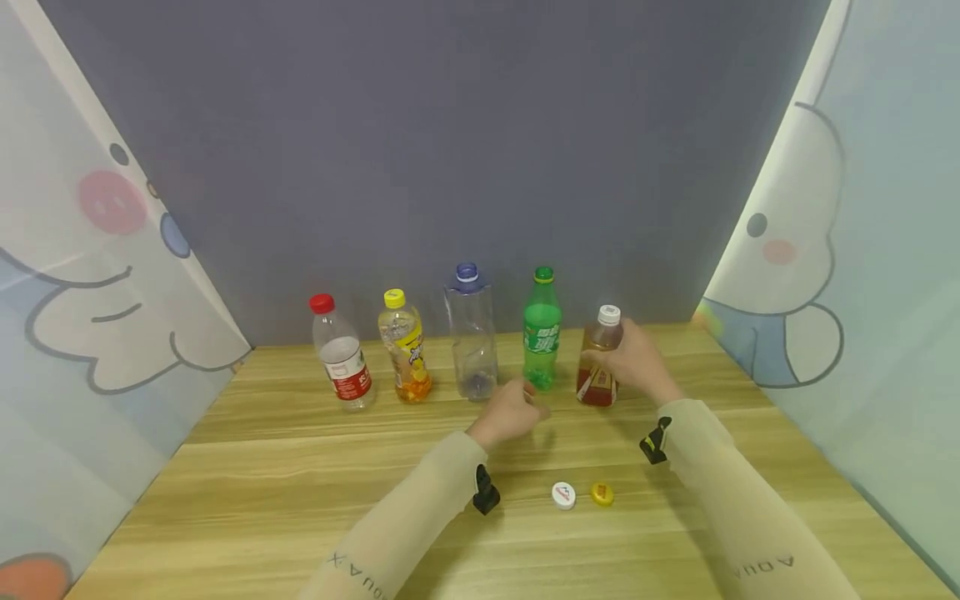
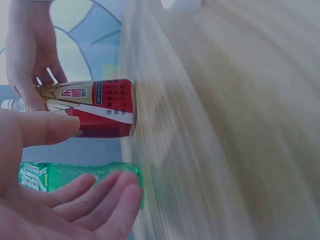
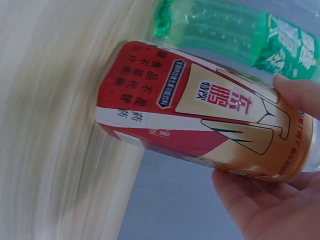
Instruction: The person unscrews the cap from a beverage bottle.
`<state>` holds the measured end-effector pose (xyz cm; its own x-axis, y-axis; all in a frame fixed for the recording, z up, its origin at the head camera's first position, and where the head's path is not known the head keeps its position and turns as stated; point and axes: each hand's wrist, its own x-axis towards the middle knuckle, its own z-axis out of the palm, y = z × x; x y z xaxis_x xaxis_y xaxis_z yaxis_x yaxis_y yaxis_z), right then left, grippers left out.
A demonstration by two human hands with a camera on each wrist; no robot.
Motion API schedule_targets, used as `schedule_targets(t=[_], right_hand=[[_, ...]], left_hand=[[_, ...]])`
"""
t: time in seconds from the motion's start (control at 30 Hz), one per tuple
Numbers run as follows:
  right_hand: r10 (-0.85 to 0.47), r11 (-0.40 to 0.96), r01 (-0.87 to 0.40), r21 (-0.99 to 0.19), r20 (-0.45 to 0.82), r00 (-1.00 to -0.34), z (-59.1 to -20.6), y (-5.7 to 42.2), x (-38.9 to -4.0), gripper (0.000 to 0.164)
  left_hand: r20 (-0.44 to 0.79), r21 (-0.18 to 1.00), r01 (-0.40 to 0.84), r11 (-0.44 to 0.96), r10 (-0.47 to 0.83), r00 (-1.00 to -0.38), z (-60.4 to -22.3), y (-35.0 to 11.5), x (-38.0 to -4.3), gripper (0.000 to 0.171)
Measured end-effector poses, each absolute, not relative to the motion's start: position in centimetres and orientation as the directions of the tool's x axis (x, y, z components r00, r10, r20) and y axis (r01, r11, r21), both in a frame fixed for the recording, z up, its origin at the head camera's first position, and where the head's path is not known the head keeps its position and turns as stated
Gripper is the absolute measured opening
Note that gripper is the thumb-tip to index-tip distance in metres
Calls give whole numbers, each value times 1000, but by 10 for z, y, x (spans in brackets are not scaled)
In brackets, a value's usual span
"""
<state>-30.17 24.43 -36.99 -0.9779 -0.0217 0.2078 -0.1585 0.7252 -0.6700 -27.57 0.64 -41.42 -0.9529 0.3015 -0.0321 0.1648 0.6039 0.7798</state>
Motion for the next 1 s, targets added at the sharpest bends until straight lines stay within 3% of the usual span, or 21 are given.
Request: schedule_targets(t=[0.3, 1.0], right_hand=[[-68, 700, -194, -687, 206, -976, -366, 236, -287, 66], [-135, 658, -273, -701, 247, -960, -367, 206, -272, 65]], left_hand=[[-1, 834, 164, 527, 298, -955, -414, -2, -265, 53], [100, 889, 204, 411, 261, -960, -409, -10, -245, 59]])
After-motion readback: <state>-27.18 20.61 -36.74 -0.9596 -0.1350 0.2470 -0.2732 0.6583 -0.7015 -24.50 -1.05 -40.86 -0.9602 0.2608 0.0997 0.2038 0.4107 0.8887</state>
